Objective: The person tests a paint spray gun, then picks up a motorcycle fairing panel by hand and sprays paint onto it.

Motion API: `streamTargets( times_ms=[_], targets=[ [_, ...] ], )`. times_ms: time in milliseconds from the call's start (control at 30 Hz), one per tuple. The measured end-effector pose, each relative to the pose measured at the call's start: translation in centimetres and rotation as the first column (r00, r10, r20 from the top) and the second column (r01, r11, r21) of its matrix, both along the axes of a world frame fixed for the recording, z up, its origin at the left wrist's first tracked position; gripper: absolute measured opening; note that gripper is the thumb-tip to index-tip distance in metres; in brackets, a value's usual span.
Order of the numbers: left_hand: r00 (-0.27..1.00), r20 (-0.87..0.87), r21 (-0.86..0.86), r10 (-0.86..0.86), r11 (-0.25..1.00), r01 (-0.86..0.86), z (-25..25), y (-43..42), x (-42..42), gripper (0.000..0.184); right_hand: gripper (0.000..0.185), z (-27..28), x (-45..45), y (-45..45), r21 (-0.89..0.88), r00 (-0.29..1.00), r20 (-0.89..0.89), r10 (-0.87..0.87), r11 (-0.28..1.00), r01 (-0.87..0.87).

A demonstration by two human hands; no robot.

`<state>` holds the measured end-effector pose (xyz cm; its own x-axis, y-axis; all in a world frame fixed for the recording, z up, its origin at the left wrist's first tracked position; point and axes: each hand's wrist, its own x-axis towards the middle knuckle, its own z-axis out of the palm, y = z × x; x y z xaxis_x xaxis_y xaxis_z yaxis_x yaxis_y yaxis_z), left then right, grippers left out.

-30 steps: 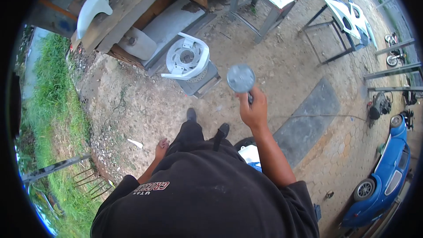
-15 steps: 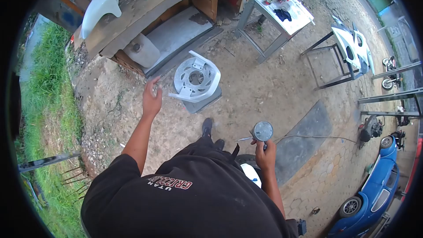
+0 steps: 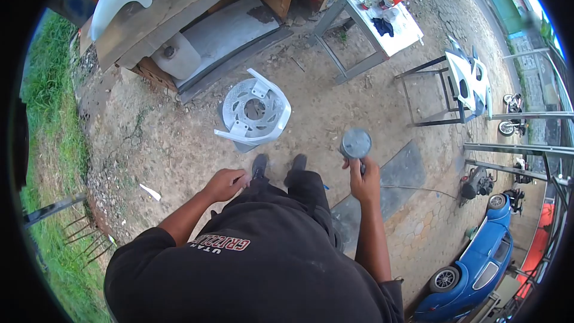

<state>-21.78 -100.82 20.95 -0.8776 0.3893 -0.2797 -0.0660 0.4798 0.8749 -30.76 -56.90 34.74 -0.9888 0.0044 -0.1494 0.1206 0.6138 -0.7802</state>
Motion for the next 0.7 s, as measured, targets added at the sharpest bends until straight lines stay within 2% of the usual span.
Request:
streamTargets(
  times_ms=[33,133,200,267,333,400,467,533,600,667,700],
  targets=[
    [0.997,0.073,-0.025,0.033,0.999,-0.031,-1.7,-0.2,1.5,0.035,0.031,0.5,-2.0,-0.4,0.025,0.999,0.001,0.046,0.999,-0.046],
    [0.932,0.279,-0.324,0.23,0.937,-0.134,-7.7,-1.1,6.8,0.047,0.033,0.9,-8.5,-1.5,0.063,0.976,-0.009,0.219,0.974,-0.218],
    [0.873,0.374,-0.54,0.312,0.839,-0.069,-13.6,-2.1,11.7,0.052,0.036,1.0,-12.5,-2.4,0.072,0.942,0.016,0.336,0.939,-0.337],
    [0.886,0.398,-0.56,0.238,0.828,0.029,-23.3,-4.2,20.1,0.056,0.04,1.1,-16.6,-3.8,0.072,0.889,0.065,0.454,0.886,-0.458],
    [0.723,0.44,-0.594,0.533,0.776,-0.211,-23.0,-3.4,24.5,0.057,0.046,1.0,-20.4,-5.4,0.16,0.813,0.086,0.575,0.798,-0.581],
    [0.482,0.474,-0.6,0.737,0.671,-0.436,-21.5,0.5,27.9,0.058,0.048,0.8,-24.0,-7.0,0.215,0.719,0.088,0.689,0.692,-0.689],
    [0.229,0.512,-0.565,0.828,0.525,-0.636,-20.2,4.4,29.7,0.058,0.047,0.2,-27.4,-8.4,0.25,0.623,0.06,0.78,0.592,-0.766],
    [0.046,0.588,-0.518,0.808,0.42,-0.746,-16.2,9.9,27.9,0.058,0.052,-0.9,-30.1,-9.7,0.211,0.589,0.034,0.807,0.571,-0.794],
    [0.011,0.599,-0.491,0.8,0.379,-0.784,-15.2,15.0,26.6,0.057,0.057,-1.5,-32.7,-11.1,0.198,0.578,0.025,0.815,0.563,-0.802],
    [0.096,0.54,-0.37,0.836,0.338,-0.865,-16.9,20.4,27.0,0.053,0.061,-1.9,-34.3,-12.3,0.199,0.592,0.047,0.805,0.573,-0.795],
    [0.169,0.518,-0.421,0.839,0.422,-0.803,-13.2,22.7,23.8,0.048,0.063,-2.1,-34.9,-12.8,0.196,0.595,0.055,0.802,0.575,-0.794]
  ],
)
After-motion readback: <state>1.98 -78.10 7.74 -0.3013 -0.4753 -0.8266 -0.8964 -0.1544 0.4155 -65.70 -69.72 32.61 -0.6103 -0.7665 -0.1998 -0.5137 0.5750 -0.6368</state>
